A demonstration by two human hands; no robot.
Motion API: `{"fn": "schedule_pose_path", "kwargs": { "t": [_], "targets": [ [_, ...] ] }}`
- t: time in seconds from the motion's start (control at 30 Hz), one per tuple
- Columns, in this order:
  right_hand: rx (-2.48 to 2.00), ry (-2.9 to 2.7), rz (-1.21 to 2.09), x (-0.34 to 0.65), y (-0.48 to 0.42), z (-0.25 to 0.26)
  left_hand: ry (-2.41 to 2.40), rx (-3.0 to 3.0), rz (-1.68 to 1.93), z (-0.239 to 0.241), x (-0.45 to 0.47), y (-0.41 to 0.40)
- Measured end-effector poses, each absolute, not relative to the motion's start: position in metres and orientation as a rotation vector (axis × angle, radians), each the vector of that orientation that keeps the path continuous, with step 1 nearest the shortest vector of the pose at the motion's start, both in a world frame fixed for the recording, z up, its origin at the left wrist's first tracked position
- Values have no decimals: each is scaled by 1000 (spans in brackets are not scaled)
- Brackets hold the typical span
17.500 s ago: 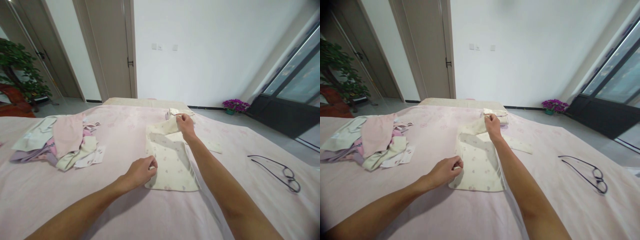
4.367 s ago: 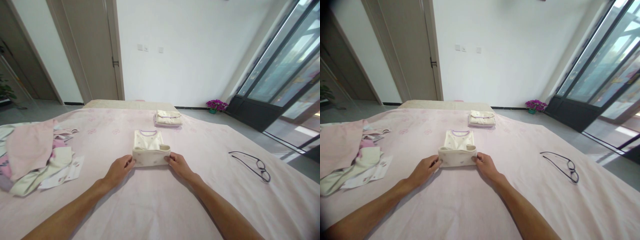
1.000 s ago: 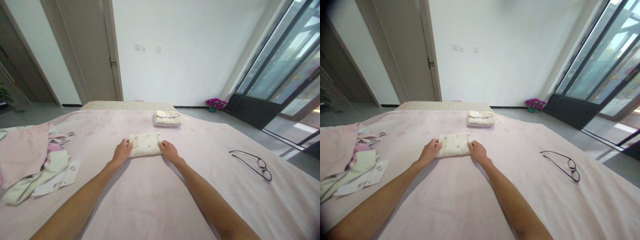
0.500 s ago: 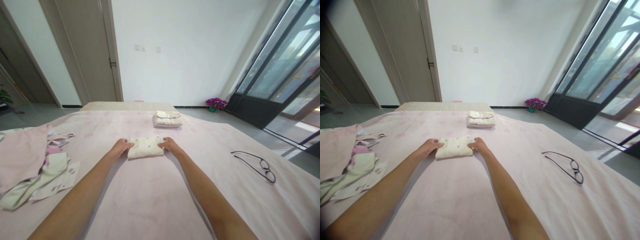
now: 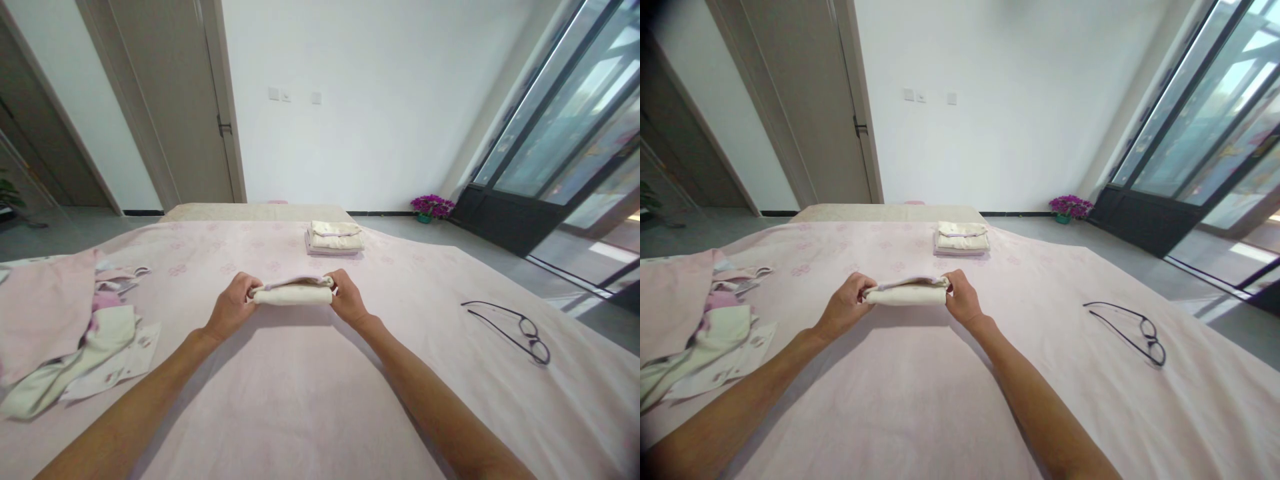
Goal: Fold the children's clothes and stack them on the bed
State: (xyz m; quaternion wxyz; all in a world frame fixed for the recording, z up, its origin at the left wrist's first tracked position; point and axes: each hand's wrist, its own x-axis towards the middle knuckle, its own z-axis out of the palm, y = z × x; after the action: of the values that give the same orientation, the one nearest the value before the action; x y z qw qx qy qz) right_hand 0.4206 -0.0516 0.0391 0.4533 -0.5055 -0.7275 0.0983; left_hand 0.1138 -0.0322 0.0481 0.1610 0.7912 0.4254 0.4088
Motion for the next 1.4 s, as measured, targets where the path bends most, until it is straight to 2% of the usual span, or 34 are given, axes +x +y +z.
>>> {"fn": "schedule_pose_path", "kwargs": {
  "t": [0.13,0.27,0.43,0.63,0.77,1.03,1.27,1.4],
  "targets": [
    [-1248,-1903,336,431,-69,16,1081,2408,915,27,106,-58],
    [-1322,-1774,460,436,-72,12,1141,2324,904,27,102,-68],
    [-1518,-1488,765,435,-75,30,1435,1968,993,38,104,-72],
    [-1656,-1541,747,425,-83,48,1507,1745,905,39,112,-62],
    [-1650,-1482,796,417,-81,47,1461,1524,919,40,118,-52],
    [-1481,-1078,1191,412,-87,47,1200,990,936,45,118,-61],
    [-1673,-1359,995,415,-87,38,1309,1280,867,29,110,-55],
    [-1747,-1616,547,419,-88,38,1405,1844,1108,29,110,-59]
  ]
}}
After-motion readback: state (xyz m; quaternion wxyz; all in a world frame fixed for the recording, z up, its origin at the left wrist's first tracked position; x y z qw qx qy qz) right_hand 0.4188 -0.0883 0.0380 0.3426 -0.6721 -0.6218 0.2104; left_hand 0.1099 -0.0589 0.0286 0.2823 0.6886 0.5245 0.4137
